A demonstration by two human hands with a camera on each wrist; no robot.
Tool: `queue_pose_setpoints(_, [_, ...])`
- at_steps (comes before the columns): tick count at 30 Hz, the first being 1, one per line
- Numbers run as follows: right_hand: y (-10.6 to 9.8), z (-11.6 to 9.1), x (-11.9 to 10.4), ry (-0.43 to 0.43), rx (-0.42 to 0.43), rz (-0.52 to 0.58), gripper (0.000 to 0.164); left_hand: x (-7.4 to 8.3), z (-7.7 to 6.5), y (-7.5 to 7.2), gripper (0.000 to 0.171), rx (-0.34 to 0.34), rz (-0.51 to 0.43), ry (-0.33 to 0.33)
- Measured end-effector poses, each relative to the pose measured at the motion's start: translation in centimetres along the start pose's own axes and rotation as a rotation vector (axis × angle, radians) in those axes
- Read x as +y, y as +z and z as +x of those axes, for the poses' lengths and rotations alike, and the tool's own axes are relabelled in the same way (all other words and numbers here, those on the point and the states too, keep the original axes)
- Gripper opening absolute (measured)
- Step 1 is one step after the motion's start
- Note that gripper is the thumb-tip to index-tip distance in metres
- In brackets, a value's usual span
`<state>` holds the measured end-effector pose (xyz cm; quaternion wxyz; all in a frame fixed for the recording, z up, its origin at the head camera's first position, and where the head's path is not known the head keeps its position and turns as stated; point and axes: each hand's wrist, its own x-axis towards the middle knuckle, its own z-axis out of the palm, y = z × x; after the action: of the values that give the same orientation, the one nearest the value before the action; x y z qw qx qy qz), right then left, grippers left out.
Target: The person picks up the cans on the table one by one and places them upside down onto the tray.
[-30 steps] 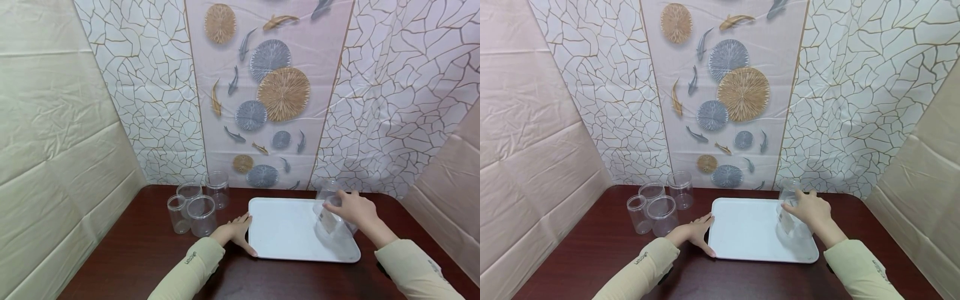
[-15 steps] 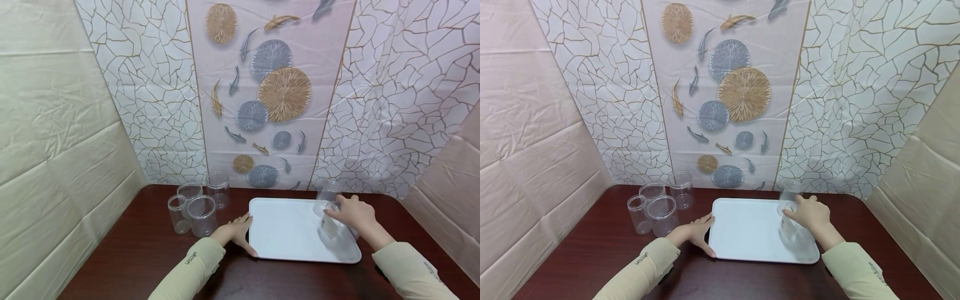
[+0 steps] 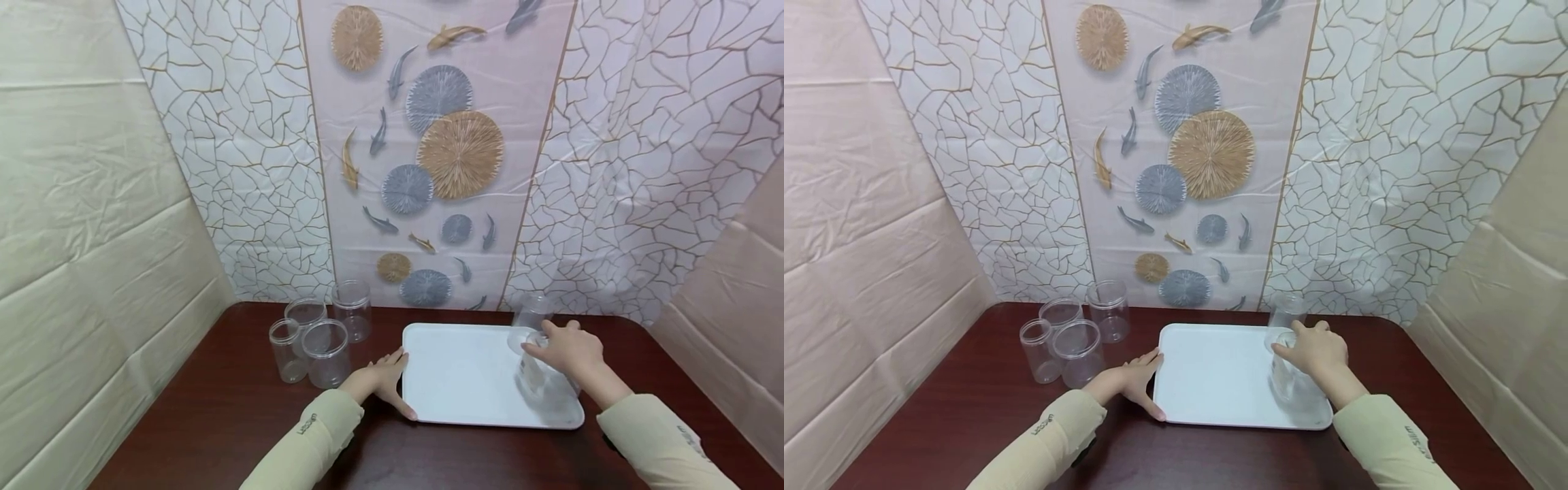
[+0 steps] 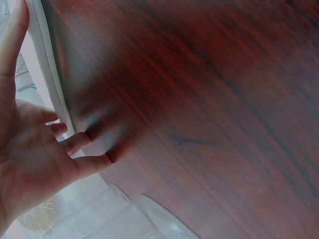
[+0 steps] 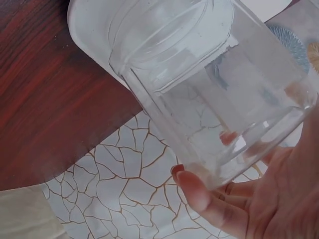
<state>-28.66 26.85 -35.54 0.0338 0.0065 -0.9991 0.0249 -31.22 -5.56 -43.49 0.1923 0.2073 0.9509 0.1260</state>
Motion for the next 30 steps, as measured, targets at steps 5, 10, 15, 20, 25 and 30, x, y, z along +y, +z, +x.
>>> queue_pose_setpoints(5, [0.11,-0.06,-0.2,0.017,0.008,-0.005,0.075,0.11,-0.07,-0.06,0.117,0.004,0.008,0.001])
queue_pose_setpoints(10, [-0.15,-0.13,-0.44,0.016,0.008,-0.014,0.075,0.11,-0.1,-0.09,0.117,0.002,0.01,0.0])
queue_pose_setpoints(15, [-0.34,-0.19,-0.62,0.014,-0.005,-0.026,0.078,0.09,-0.1,-0.19,0.117,-0.002,0.01,-0.003])
queue_pose_setpoints(20, [-0.41,-0.21,-0.64,0.023,-0.017,-0.022,0.078,0.18,-0.1,-0.32,0.117,-0.004,0.021,-0.005])
queue_pose_setpoints(25, [-0.5,-0.26,-0.65,0.029,-0.032,-0.015,0.083,0.29,-0.12,-0.35,0.116,-0.019,0.007,-0.012])
queue_pose_setpoints(30, [-0.7,-0.41,-0.59,0.043,-0.041,-0.011,0.089,0.32,-0.15,-0.25,0.117,-0.035,-0.014,-0.015])
